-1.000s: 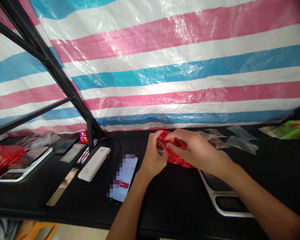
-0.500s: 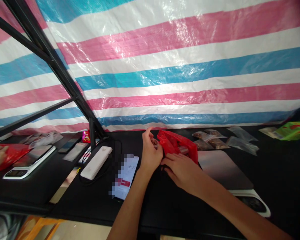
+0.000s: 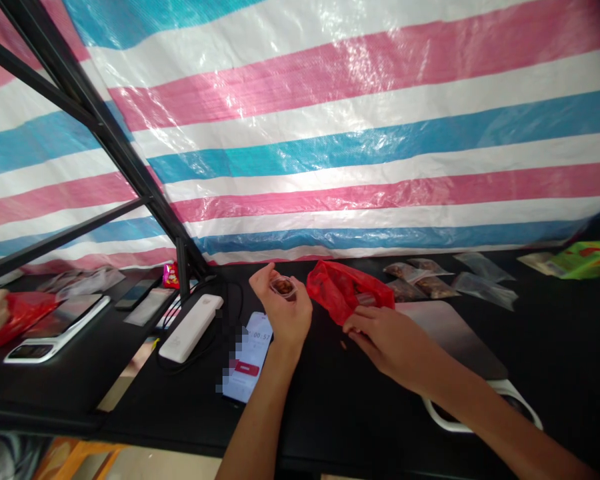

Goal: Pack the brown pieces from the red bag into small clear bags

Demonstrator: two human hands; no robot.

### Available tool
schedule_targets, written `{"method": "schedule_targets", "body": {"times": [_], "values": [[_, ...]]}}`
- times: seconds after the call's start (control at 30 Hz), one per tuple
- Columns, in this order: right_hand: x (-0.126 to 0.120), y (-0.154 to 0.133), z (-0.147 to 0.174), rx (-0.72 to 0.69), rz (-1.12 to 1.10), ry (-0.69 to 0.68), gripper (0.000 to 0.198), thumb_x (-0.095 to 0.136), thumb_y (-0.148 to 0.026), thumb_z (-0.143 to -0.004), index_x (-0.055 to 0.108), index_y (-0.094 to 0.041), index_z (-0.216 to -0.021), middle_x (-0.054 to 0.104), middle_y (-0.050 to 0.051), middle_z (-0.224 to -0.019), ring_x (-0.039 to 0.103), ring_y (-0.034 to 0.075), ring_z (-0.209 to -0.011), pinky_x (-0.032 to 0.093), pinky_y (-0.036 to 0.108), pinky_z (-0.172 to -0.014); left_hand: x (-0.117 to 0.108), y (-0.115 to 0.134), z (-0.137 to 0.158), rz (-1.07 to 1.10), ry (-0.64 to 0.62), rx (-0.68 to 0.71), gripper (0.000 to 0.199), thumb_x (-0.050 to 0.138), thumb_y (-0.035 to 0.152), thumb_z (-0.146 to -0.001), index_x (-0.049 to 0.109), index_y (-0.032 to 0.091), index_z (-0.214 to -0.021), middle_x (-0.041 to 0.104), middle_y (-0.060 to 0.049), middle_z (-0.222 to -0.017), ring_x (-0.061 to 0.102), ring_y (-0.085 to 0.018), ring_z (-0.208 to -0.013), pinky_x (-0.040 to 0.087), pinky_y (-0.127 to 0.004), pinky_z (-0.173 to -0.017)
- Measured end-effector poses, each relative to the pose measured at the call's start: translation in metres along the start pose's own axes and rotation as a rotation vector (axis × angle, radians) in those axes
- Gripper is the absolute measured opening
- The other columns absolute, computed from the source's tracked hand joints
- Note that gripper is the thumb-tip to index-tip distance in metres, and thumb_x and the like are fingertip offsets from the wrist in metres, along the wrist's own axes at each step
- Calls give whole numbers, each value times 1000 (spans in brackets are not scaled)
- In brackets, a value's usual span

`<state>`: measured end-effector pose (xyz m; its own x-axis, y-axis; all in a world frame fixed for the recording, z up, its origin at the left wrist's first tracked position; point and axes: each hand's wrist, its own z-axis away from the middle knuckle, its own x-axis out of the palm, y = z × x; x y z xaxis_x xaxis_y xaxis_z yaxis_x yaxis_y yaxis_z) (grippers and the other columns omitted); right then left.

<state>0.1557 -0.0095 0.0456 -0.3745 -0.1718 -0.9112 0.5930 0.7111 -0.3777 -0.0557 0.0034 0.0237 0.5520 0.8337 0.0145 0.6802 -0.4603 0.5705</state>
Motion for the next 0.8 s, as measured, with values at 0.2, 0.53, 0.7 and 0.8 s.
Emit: {"method": "schedule_targets", "body": {"times": [0.2,0.53,0.7,0.8], "values": [[24,-7,1,68,149,-114,18,62,-19,-99,78,-21,-108,79,10,-109,75,29,-99,51,41,-87,3,9,5,90,-22,139,62,65,2,-86,39,27,-136,42,-7,-120,56,-14,-89,51,-26,-70],[-18,-4,5,-24,22,327,17,57,-29,-106,74,-26,-111,77,6,-109,73,24,-93,53,36,-83,8,6,22,225,-341,99,68,63,4,-89,36,28,-147,44,-10,-126,59,-16,-95,55,-29,-76],[-37,-21,-17,-115,-117,440,19,56,-27,-107,73,-28,-115,75,4,-112,72,21,-100,55,32,-89,9,10,32,291,-428,193,69,64,6,-90,35,29,-149,46,-9,-124,59,-19,-101,56,-31,-78],[-31,-24,-25,-157,-72,400,24,56,-23,-106,72,-28,-123,74,5,-117,71,23,-106,56,35,-92,10,14,37,322,-453,180,71,64,8,-92,32,29,-151,45,-10,-125,59,-19,-101,58,-32,-77]]}}
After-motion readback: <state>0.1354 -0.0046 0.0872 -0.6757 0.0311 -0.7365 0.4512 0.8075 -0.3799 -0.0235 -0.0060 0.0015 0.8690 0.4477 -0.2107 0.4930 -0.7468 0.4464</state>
